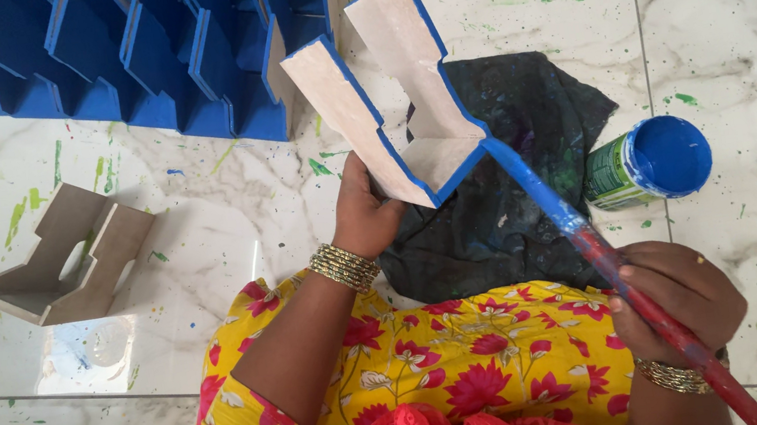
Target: The person sits on the floor and paints the edges of small wooden organizer pieces with blue paint using a brush, dipping the brush into a paint can and rotating each piece to coat its sides, working on one piece at a time with several finished blue pieces nearby.
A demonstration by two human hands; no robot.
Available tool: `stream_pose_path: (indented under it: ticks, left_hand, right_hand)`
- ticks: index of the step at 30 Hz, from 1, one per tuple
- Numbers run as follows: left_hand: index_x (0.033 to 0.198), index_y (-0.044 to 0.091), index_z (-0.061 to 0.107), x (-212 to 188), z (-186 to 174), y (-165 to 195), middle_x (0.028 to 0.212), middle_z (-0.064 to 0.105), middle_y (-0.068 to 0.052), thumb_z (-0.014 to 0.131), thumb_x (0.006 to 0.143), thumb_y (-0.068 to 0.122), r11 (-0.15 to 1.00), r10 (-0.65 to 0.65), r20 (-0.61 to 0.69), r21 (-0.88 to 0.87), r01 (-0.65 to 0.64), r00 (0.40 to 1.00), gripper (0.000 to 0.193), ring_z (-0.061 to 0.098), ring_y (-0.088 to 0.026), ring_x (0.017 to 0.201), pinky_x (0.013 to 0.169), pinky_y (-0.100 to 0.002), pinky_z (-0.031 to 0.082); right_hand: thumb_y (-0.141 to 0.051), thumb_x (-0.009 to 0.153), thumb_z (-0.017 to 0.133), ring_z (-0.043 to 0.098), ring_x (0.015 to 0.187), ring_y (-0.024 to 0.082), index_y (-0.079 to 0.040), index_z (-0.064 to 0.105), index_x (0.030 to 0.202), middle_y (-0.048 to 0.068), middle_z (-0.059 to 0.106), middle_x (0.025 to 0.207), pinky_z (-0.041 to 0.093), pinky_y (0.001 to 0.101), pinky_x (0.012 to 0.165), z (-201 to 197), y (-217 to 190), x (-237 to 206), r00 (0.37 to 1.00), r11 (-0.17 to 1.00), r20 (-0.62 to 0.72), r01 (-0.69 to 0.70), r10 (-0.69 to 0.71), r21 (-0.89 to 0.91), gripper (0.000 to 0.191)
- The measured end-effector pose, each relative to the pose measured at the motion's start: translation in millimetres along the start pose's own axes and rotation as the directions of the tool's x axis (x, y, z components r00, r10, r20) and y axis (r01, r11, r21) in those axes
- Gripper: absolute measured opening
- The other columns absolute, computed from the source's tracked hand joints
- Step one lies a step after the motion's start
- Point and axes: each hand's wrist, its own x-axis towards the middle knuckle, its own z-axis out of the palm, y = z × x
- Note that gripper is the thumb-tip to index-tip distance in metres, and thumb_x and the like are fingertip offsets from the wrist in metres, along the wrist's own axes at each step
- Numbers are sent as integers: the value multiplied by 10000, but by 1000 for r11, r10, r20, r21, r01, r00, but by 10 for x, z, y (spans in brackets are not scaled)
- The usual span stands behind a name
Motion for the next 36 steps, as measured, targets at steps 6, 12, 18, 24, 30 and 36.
stream_pose_path:
  ticks: [6,12,18,24,30,36]
  left_hand:
    - [1458,14,364,10,-22,3,1318,598,-104,652,776,-177,1000,-8,-1,-27,8,1000,764,635,-200,1239,1028,-336,560]
    - [1472,21,363,5,-19,-37,1315,597,-100,631,780,-177,1000,-7,7,-8,7,1000,768,639,-193,1231,1014,-330,567]
    - [1480,27,363,-25,-4,-49,1344,584,-94,665,807,-165,999,8,49,-38,-6,999,763,610,-185,1262,1042,-331,543]
    - [1485,31,359,-17,1,-32,1350,586,-91,659,802,-165,999,-11,50,-34,13,999,771,608,-184,1267,1049,-338,539]
    - [1500,28,347,-27,6,-25,1369,574,-98,642,804,-173,998,11,57,-58,-8,998,783,599,-187,1286,1065,-336,533]
    - [1485,27,361,-11,-12,-39,1337,596,-94,654,811,-167,999,-5,47,-53,8,999,760,622,-180,1248,1034,-331,548]
  right_hand:
    - [-128,827,745,725,813,301,22,667,1010,210,692,943,599,326,731,-106,15,13,1000,999,26,1,-2,48,249]
    - [-190,861,752,738,798,310,25,652,1044,215,690,924,618,343,722,-12,104,-173,992,970,-125,13,18,243,299]
    - [-233,914,758,733,782,282,52,655,1110,218,696,890,602,312,711,63,290,-336,974,882,-145,-87,172,463,361]
    - [-227,947,764,728,788,271,77,656,1125,243,709,943,589,293,715,-48,374,-360,966,944,-195,-106,172,312,368]
    - [-238,931,779,726,776,260,48,667,1104,201,700,897,596,299,722,19,330,-397,980,918,-134,-83,145,388,353]
    - [-209,913,756,719,758,277,79,655,1103,241,706,915,589,323,700,-62,333,-332,958,961,-214,-139,192,241,360]
